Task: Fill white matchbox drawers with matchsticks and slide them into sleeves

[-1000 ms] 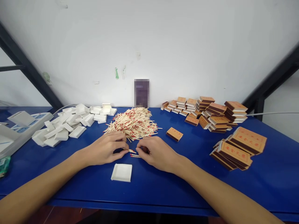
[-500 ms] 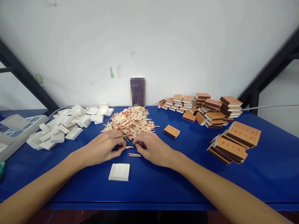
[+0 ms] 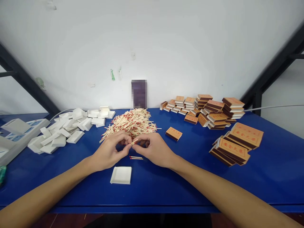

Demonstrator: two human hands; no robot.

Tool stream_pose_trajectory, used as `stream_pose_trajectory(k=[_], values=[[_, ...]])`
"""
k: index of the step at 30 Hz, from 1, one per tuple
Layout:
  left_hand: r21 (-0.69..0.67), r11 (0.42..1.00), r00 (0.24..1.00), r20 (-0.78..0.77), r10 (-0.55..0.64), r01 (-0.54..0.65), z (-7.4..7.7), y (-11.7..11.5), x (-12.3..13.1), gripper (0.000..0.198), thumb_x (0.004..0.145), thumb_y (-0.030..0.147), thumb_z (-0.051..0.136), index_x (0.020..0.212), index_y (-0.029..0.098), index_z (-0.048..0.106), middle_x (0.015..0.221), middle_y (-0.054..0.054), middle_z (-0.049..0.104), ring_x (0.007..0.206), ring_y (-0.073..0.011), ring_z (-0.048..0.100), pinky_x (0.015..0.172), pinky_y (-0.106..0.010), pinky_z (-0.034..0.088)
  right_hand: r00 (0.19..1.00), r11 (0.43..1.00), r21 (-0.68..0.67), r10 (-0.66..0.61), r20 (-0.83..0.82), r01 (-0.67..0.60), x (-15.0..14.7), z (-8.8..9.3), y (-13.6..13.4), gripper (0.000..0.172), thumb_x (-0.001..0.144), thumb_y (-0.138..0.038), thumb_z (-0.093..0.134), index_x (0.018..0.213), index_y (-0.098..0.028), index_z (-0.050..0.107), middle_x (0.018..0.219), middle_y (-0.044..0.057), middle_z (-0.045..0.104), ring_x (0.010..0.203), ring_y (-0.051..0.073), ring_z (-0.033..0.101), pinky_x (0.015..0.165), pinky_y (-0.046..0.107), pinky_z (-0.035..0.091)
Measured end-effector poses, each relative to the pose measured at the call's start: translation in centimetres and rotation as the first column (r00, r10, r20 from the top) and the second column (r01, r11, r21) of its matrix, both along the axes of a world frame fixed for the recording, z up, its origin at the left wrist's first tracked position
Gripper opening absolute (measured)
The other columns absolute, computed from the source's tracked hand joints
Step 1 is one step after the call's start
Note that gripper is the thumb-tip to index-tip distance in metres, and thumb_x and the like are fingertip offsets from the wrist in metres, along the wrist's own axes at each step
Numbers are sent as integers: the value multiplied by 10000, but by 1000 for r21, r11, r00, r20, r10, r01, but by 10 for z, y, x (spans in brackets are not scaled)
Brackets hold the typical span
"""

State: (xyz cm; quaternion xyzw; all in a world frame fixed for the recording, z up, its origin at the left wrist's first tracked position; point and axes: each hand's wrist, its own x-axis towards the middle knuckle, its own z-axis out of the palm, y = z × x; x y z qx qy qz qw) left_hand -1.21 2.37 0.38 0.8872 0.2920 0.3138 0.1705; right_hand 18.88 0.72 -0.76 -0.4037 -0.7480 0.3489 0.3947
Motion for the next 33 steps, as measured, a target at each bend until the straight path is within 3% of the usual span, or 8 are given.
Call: stream_pose_trajectory(k=[5,8,11,17,21,27,30,33], values=[[-191,980,964,244,101,-54,-2,-1,7,136,904,273,589,859,168,662,752,0,674,661,-103,585,588,-209,438,954,997,-71,-36,-297,15,-3,-2,1,184,780,-361,731,829,-184,748,772,27,726,641,149,634,619,282,509],[-289,957,951,284,123,-38,-3,0,6,147,888,296,623,872,169,695,757,-5,700,654,-108,609,591,-214,460,940,998,-68,-39,-339,17,-3,-3,1,186,787,-368,731,854,-196,758,784,31,735,649,157,646,624,296,524],[-327,945,952,281,121,-23,-2,0,5,146,882,293,628,876,173,711,786,-10,717,679,-117,628,624,-226,484,954,998,25,-46,-298,56,-3,-3,0,127,808,-326,724,862,-218,759,834,34,741,765,176,660,700,315,522],[-254,966,972,215,98,-41,0,-3,8,97,833,165,615,821,168,711,753,7,703,626,-91,573,586,-203,446,976,978,183,-61,-210,101,-7,-1,-1,37,816,-196,664,809,-210,698,844,15,707,824,162,636,769,312,496],[-153,987,980,181,85,-57,-1,-3,6,89,806,135,620,805,173,700,705,29,672,560,-67,504,548,-189,413,984,980,149,-112,-137,133,-7,0,-3,38,797,-178,629,780,-193,659,764,-3,685,725,139,614,686,276,487],[-29,995,995,34,91,-90,2,3,-6,101,803,136,610,804,184,699,740,17,666,624,-92,547,606,-225,439,984,979,114,-163,-75,171,9,5,1,37,777,-200,636,746,-182,645,731,0,678,678,137,609,658,266,497],[4,999,998,-58,34,-34,-1,5,-8,112,828,149,596,804,186,699,762,2,674,682,-121,582,656,-261,461,980,961,192,-195,-33,198,15,8,1,30,782,-198,623,762,-189,643,723,0,672,667,141,602,658,273,499],[1,998,989,-134,-70,70,-3,3,-7,95,853,189,608,840,193,702,794,-11,697,760,-155,609,739,-314,477,986,955,273,-141,90,112,14,7,-1,47,770,-162,606,769,-196,638,730,1,670,673,143,598,671,279,490]])
